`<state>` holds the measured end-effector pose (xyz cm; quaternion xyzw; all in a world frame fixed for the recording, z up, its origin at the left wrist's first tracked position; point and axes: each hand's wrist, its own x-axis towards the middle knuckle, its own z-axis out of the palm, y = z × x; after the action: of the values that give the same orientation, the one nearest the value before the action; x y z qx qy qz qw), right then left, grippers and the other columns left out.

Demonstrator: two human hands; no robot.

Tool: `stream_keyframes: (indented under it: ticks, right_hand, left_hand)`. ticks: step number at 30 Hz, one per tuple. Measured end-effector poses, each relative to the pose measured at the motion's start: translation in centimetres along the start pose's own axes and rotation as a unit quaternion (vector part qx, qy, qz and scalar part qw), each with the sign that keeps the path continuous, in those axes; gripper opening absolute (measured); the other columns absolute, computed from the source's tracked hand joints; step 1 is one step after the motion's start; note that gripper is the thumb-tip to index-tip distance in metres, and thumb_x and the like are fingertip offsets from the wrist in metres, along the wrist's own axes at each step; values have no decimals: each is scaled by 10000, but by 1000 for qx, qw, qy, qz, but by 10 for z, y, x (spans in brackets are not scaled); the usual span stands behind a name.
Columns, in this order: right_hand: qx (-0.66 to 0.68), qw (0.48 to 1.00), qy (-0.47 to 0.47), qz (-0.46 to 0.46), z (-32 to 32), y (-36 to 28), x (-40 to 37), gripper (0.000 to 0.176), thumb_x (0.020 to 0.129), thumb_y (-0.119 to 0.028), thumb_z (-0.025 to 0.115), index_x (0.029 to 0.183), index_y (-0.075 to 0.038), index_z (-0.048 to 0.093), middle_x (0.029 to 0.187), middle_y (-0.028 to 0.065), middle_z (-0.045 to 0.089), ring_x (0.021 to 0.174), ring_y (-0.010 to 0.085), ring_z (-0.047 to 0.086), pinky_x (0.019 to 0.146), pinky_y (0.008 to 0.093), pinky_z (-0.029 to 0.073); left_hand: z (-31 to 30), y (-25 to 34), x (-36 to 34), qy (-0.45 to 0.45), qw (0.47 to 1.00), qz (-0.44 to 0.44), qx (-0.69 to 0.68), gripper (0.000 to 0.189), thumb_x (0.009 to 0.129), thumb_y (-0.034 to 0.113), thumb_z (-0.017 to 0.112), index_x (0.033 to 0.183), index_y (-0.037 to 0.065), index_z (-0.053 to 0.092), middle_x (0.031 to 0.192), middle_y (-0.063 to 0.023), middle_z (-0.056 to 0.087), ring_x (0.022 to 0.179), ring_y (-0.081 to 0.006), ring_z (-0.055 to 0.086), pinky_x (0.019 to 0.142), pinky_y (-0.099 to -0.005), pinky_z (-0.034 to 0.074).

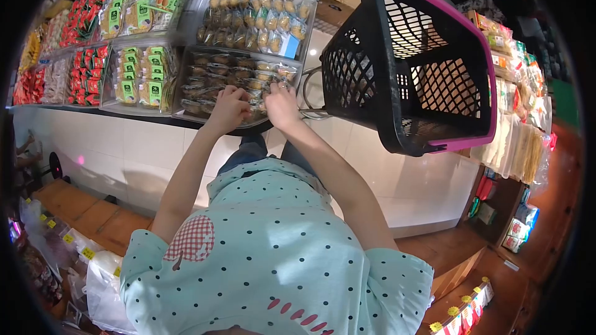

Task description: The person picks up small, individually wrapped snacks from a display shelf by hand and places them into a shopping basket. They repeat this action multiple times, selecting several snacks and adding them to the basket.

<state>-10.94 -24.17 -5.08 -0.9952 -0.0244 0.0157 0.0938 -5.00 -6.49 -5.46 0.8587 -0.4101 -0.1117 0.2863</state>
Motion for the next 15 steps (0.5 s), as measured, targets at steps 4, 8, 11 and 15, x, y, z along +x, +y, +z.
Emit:
stream_keyframes:
  ticks: [4, 8, 11, 15]
  right_hand:
    - [3, 1000, -23, 0, -21, 0, -5, 175, 727, -177, 628, 855, -78, 693, 1013, 111, 593, 1022, 253, 544, 817, 404, 380]
    - [194, 976, 101, -26, -97, 6, -35, 226, 700, -94, 669, 916, -46, 625, 931, 118, 552, 886, 305, 533, 746, 401, 419]
    - [303, 943, 126, -53, -185, 18, -76, 226, 713, -51, 692, 925, -35, 618, 881, 103, 558, 815, 286, 562, 705, 372, 445]
    - [254, 937, 242, -12, -281, 70, -116, 243, 665, 37, 710, 891, -14, 635, 818, 105, 592, 713, 266, 563, 617, 326, 458]
  left_hand:
    - [-4, 10, 3, 17, 999, -16, 31, 83, 662, 144, 700, 727, 95, 688, 921, -23, 569, 990, -262, 473, 864, -423, 367]
    - [-41, 44, 20, 113, 993, -32, 10, 53, 685, 98, 692, 733, 90, 672, 884, -34, 580, 935, -273, 486, 832, -395, 380]
    - [-90, 95, 50, 214, 977, -15, -3, 80, 679, 67, 715, 743, 86, 669, 877, -39, 595, 914, -270, 504, 787, -383, 396]
    - [-130, 179, 93, 315, 946, 67, 25, 134, 673, 27, 729, 776, 95, 678, 879, -29, 615, 888, -248, 504, 779, -348, 394]
